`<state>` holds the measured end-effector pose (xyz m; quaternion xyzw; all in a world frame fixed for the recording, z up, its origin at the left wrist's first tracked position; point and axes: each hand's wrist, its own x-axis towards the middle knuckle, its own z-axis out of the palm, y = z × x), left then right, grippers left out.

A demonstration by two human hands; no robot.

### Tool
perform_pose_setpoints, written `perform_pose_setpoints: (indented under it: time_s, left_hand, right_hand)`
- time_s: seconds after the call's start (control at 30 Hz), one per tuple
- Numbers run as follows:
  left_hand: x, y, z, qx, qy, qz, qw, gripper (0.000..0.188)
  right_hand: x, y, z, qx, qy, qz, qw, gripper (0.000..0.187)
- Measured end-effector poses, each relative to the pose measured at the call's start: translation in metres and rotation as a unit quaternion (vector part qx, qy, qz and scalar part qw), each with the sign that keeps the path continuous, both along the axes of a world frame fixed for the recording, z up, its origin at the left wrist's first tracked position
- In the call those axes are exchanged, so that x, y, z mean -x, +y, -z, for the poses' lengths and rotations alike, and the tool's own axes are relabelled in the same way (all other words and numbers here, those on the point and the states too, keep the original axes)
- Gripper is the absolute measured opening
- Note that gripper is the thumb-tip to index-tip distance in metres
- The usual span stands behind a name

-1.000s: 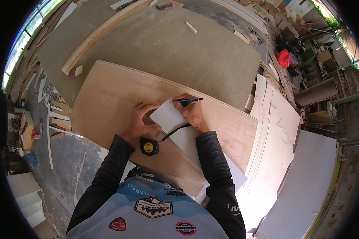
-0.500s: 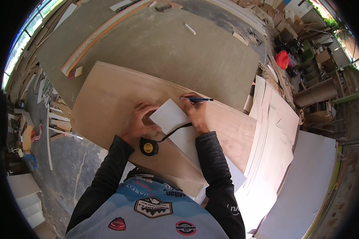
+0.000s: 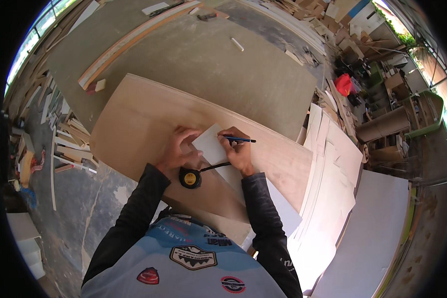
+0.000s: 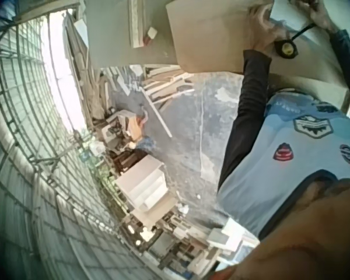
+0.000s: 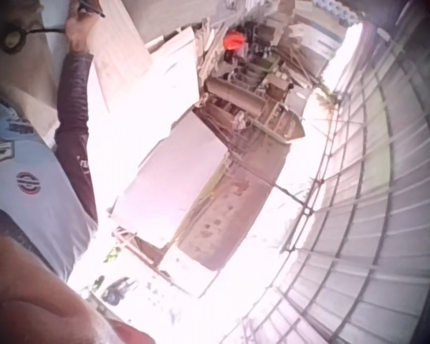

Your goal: The person sands the edges and surfaces of a small wooden shelf with two compartments using a sanding block, then uses a measuring tape and pencil to mark measurements on a separate wooden board.

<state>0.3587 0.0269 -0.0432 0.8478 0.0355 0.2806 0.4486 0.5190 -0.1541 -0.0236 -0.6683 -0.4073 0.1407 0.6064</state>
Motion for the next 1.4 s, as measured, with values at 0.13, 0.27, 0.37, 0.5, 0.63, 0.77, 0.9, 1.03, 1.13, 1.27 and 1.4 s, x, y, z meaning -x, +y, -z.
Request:
perform_pose_setpoints:
  time_s: [0.13,0.27,0.37,0.5,0.63,0.77,0.9,1.03,1.13,1.27,1.4]
  left_hand:
    - [0.017,-0.001,0.003,0.149,0.014,-0.020,0.989,0.056]
    - [0.054,-0.019,-0.011,0.134,0.010,-0.014,0.991,0.060]
    - [0.076,-0.037,-0.016,0.024,-0.011,0.023,0.999,0.067]
    - [0.083,-0.059,-0.003,-0.088,0.057,0.025,0.994,0.079]
    - [0.083,-0.048,0.009,-0.074,0.045,0.041,0.995,0.076]
    - [0.091,-0.048,0.001,-0.009,0.005,0.033,0.999,0.066]
    - [0.105,-0.060,-0.006,0.259,-0.005,0.037,0.965,0.065]
    - [0.128,-0.073,-0.017,0.343,-0.008,0.088,0.935,0.066]
    - [0.154,-0.086,-0.023,0.375,0.029,0.152,0.914,0.065]
    - [0.186,-0.126,0.001,0.493,0.105,0.165,0.848,0.066]
    - [0.204,-0.158,0.011,0.233,0.122,0.125,0.957,0.057]
  right_hand:
    - [0.015,-0.014,0.002,0.053,0.030,-0.022,0.998,0.007]
    - [0.023,-0.019,0.006,0.056,0.041,-0.009,0.998,0.008]
    - [0.023,-0.014,0.007,0.066,0.037,0.007,0.997,0.009]
    - [0.028,-0.011,0.005,0.006,0.051,0.040,0.998,0.009]
    - [0.072,-0.024,-0.019,-0.067,0.050,0.151,0.985,0.017]
    - [0.121,-0.051,-0.011,-0.143,0.070,0.199,0.967,0.037]
    - [0.163,-0.067,0.000,-0.246,0.136,0.179,0.943,0.041]
    - [0.208,-0.092,-0.015,-0.209,0.154,0.162,0.952,0.031]
    - [0.236,-0.105,-0.013,-0.139,0.212,0.108,0.961,0.031]
    - [0.269,-0.119,0.013,-0.088,0.259,0.034,0.961,0.029]
    - [0.294,-0.154,0.016,-0.015,0.237,0.111,0.965,0.026]
